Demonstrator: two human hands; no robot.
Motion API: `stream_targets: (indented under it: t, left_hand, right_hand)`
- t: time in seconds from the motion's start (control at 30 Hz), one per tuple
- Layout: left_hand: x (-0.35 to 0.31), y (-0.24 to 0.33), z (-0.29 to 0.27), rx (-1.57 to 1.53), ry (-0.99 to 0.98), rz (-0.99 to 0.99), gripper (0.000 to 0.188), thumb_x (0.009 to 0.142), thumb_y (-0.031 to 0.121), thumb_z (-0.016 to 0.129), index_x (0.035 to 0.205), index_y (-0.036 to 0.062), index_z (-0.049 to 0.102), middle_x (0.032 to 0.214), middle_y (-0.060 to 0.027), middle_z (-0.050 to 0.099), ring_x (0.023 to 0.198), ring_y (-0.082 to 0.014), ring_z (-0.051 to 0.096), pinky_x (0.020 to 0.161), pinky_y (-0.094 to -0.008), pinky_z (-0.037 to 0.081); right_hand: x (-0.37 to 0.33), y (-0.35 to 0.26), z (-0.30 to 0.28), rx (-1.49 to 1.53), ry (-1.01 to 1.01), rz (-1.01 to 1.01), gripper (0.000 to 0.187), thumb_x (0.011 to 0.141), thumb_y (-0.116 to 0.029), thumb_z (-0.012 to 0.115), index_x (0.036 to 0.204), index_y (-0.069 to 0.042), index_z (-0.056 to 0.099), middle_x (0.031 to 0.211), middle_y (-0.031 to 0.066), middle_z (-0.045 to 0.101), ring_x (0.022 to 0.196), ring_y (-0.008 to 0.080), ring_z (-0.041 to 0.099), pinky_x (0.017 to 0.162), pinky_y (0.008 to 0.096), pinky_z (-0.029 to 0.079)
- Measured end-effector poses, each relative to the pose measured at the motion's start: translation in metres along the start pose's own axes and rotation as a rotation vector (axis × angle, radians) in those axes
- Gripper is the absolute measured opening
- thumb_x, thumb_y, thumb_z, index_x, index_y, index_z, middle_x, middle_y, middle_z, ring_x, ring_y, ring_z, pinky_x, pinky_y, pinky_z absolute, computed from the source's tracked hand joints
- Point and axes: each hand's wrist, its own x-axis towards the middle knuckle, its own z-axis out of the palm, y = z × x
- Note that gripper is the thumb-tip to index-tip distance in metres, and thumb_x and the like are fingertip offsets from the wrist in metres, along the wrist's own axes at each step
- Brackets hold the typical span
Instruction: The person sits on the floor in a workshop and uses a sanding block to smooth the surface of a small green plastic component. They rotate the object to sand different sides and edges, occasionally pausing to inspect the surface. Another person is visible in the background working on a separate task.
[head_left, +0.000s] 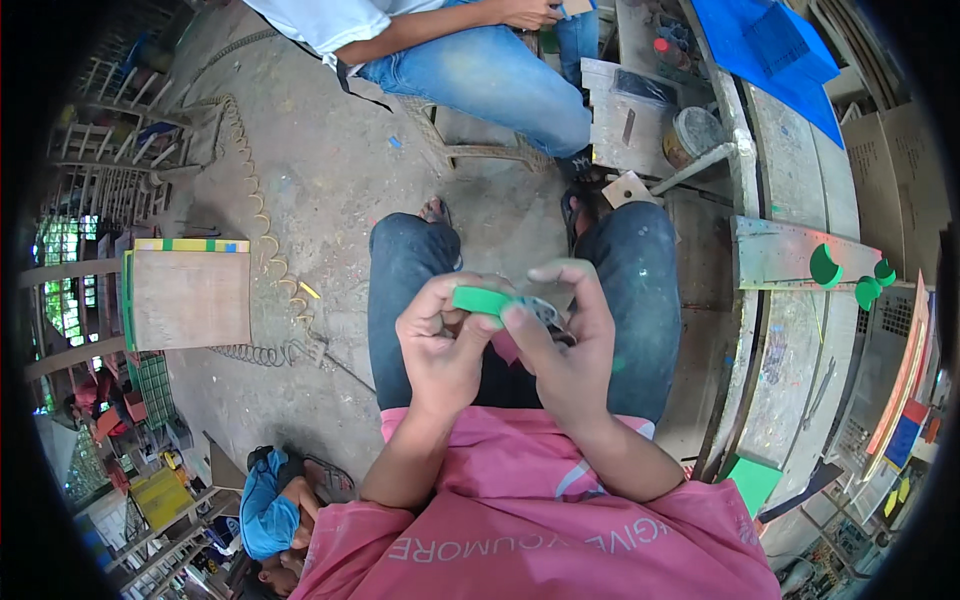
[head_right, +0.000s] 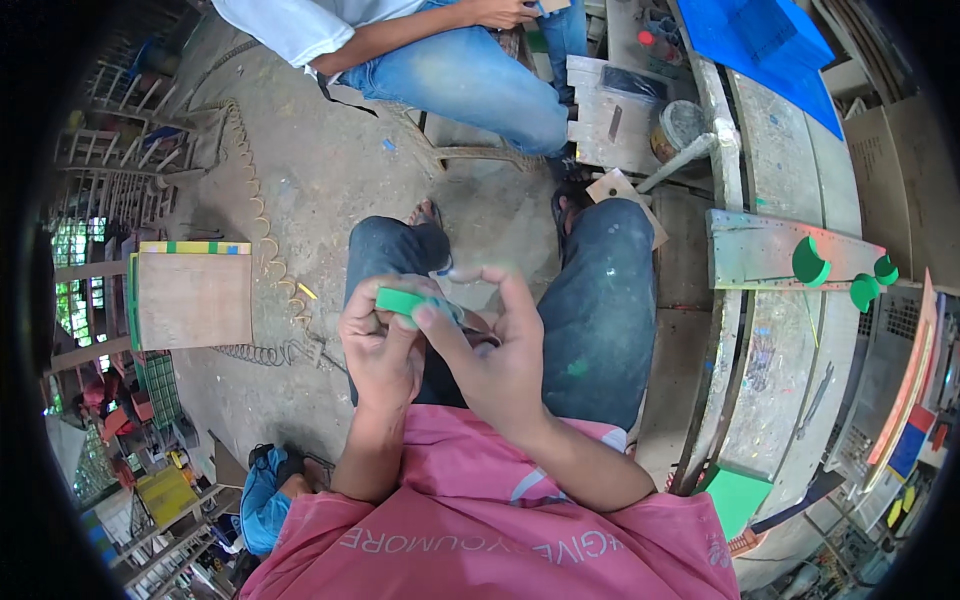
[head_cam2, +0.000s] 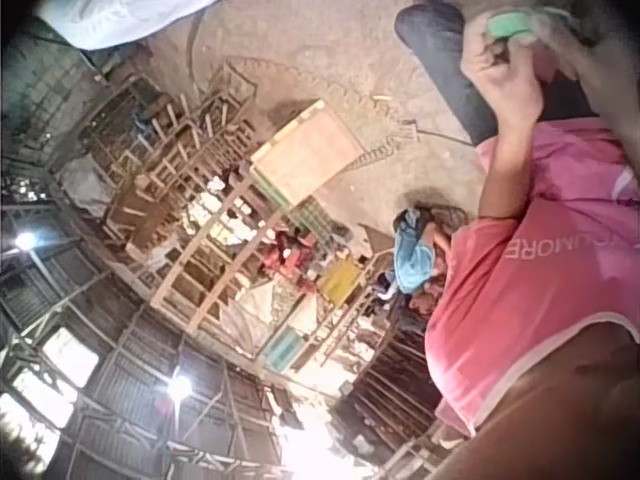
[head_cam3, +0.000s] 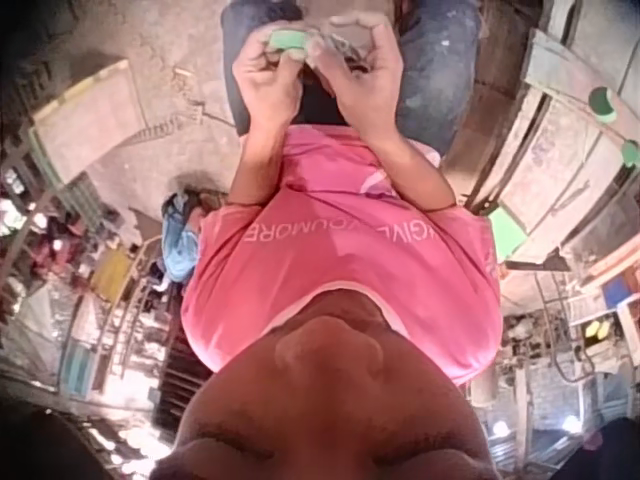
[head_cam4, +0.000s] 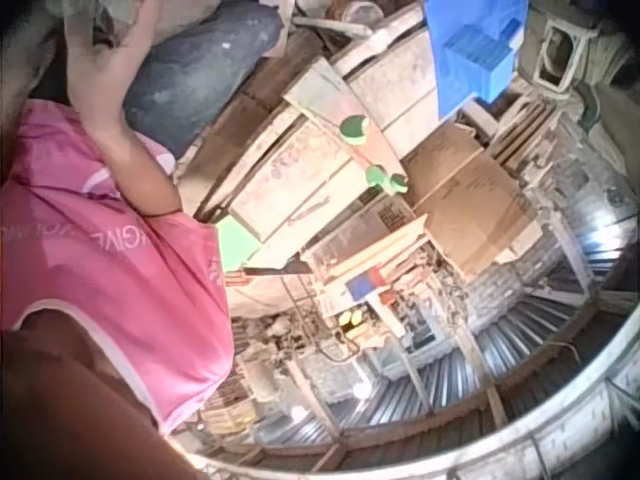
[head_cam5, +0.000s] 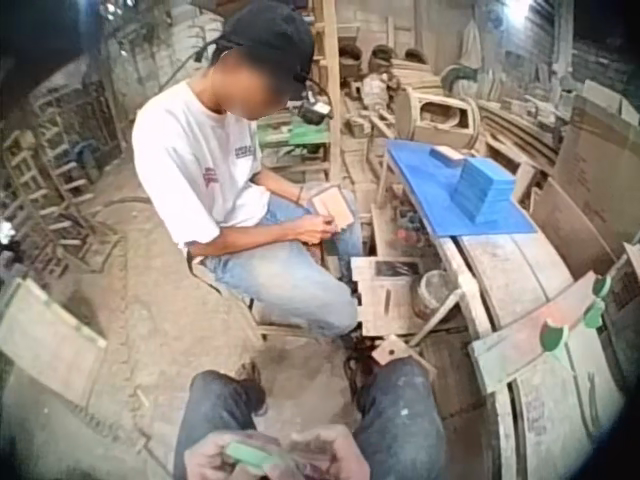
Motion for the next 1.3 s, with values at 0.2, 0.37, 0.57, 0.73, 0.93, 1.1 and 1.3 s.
stream_targets:
  t: [0.2,0.37,0.57,0.73,0.93,1.1,1.3]
  left_hand:
    - [-0.005,0.000,0.002,-0.017,-0.029,0.018,0.022,0.083,0.007,0.065,0.100,-0.0032,0.054,0.094,-0.0108,0.063,0.078,-0.0088,0.058,0.068,-0.0212,0.047]
    - [-0.003,0.000,0.004,-0.040,-0.001,0.052,0.022,0.083,0.008,0.065,0.099,-0.0030,0.053,0.095,-0.0114,0.063,0.078,-0.0091,0.058,0.068,-0.0216,0.047]
    - [-0.004,0.001,0.007,-0.038,0.045,0.083,0.023,0.084,0.009,0.065,0.098,-0.0036,0.053,0.093,-0.0101,0.062,0.078,-0.0087,0.057,0.071,-0.0215,0.047]
    - [-0.008,0.001,0.007,-0.044,0.067,0.058,0.027,0.084,0.012,0.065,0.101,-0.0040,0.052,0.097,-0.0128,0.062,0.079,-0.0103,0.058,0.071,-0.0216,0.046]
    - [-0.009,0.002,0.012,-0.083,0.109,0.039,0.027,0.084,0.011,0.065,0.101,-0.0037,0.052,0.099,-0.0128,0.061,0.084,-0.0126,0.059,0.076,-0.0238,0.046]
    - [-0.006,0.001,0.013,-0.126,0.108,0.064,0.026,0.084,0.011,0.065,0.101,-0.0032,0.052,0.099,-0.0120,0.061,0.084,-0.0124,0.058,0.077,-0.0242,0.045]
    - [-0.004,0.007,0.016,-0.131,0.116,0.042,0.026,0.084,0.010,0.065,0.101,-0.0032,0.051,0.098,-0.0134,0.060,0.084,-0.0139,0.057,0.079,-0.0265,0.045]
  right_hand:
    - [0.004,-0.008,0.002,0.026,0.036,0.006,0.034,0.081,-0.001,0.066,0.107,-0.002,0.044,0.079,0.0046,0.061,0.068,0.0037,0.056,0.052,0.0156,0.039]
    - [0.006,-0.010,0.000,0.044,-0.001,0.010,0.033,0.081,-0.002,0.065,0.107,-0.002,0.044,0.079,0.0044,0.061,0.068,0.0036,0.056,0.051,0.0152,0.038]
    - [-0.003,-0.005,0.003,0.112,-0.006,0.083,0.035,0.082,-0.006,0.066,0.108,-0.005,0.043,0.066,-0.0026,0.056,0.059,-0.0008,0.051,0.046,0.0125,0.027]
    - [0.000,-0.001,0.004,0.092,0.019,0.067,0.034,0.083,-0.007,0.065,0.109,-0.005,0.042,0.070,0.0003,0.059,0.062,0.0004,0.053,0.046,0.0130,0.029]
    - [0.003,-0.007,0.007,0.220,0.009,0.108,0.034,0.084,-0.007,0.064,0.108,-0.005,0.042,0.072,-0.0005,0.057,0.066,0.0030,0.056,0.048,0.0143,0.033]
    - [-0.002,-0.007,0.005,0.160,-0.006,0.138,0.034,0.084,-0.007,0.064,0.109,-0.005,0.041,0.069,-0.0016,0.056,0.060,0.0009,0.051,0.047,0.0156,0.032]
    - [-0.008,-0.004,0.008,0.220,-0.002,0.201,0.032,0.085,-0.009,0.064,0.109,-0.006,0.042,0.072,-0.0001,0.058,0.058,-0.0006,0.048,0.046,0.0150,0.030]
